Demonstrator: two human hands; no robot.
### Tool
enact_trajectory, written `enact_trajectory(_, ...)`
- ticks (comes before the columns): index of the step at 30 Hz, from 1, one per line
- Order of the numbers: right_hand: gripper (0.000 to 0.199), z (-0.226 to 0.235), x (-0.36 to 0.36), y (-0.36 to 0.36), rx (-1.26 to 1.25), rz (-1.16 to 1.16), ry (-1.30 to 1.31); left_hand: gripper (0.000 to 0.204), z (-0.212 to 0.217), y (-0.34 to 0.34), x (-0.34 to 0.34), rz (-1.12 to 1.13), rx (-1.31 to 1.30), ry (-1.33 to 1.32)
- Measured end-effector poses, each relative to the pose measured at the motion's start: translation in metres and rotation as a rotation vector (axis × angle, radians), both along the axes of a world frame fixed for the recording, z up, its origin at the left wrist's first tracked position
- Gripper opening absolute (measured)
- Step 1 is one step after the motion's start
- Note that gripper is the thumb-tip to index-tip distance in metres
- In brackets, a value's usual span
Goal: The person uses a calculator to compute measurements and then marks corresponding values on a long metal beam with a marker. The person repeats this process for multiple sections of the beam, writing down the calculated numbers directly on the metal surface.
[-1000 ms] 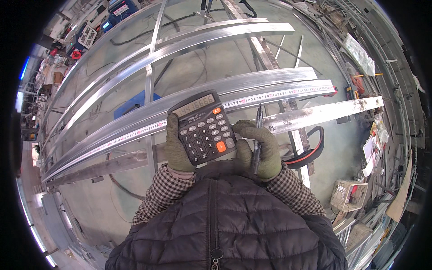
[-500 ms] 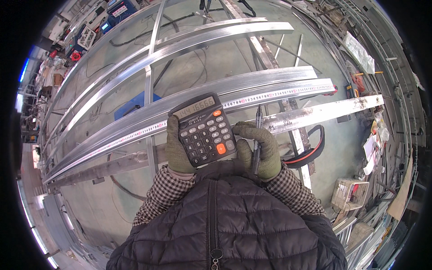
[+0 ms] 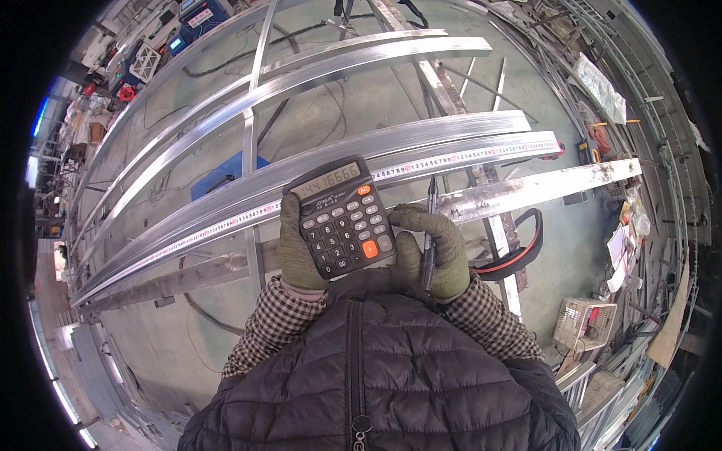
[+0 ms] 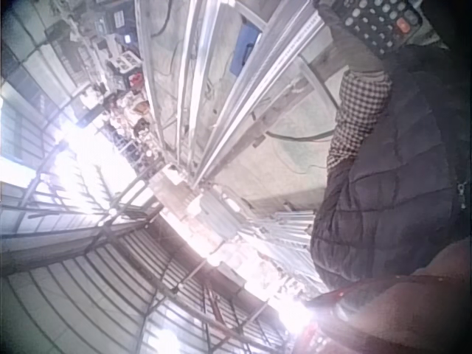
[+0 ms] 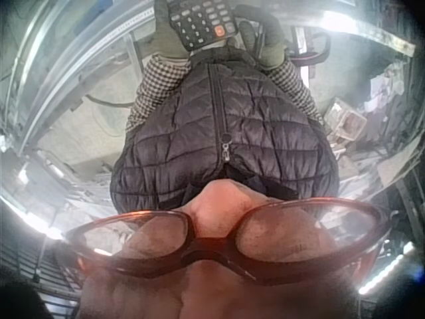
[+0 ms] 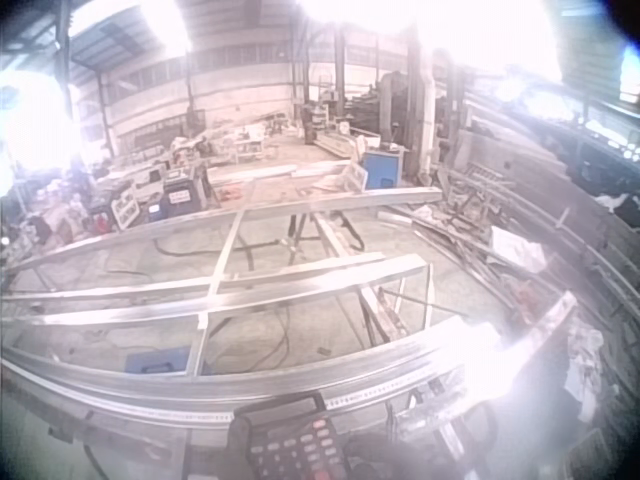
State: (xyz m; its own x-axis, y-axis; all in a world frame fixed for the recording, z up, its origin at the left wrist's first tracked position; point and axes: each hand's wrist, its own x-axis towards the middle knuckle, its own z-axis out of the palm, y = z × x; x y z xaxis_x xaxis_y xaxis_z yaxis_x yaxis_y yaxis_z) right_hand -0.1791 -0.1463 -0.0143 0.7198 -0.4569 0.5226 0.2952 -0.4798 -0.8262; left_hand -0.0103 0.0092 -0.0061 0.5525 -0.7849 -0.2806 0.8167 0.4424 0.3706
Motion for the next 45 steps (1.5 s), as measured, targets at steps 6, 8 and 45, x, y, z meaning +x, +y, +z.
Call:
enact_trajectory(6,0.027,-0.002,0.0,0.003,0.015,-0.017,0.018,0.076,0.001,0.003,0.001,-0.02,-0.029,0.009)
enact_trajectory(8,0.027,-0.002,0.0,0.003,0.019,-0.02,0.025,0.075,0.001,0.003,0.001,-0.024,-0.039,0.026)
enact_trajectory(45,0.023,0.0,0.061,-0.048,-0.016,-0.005,0.087,0.08,-0.002,-0.034,0.05,0.012,0.056,-0.022)
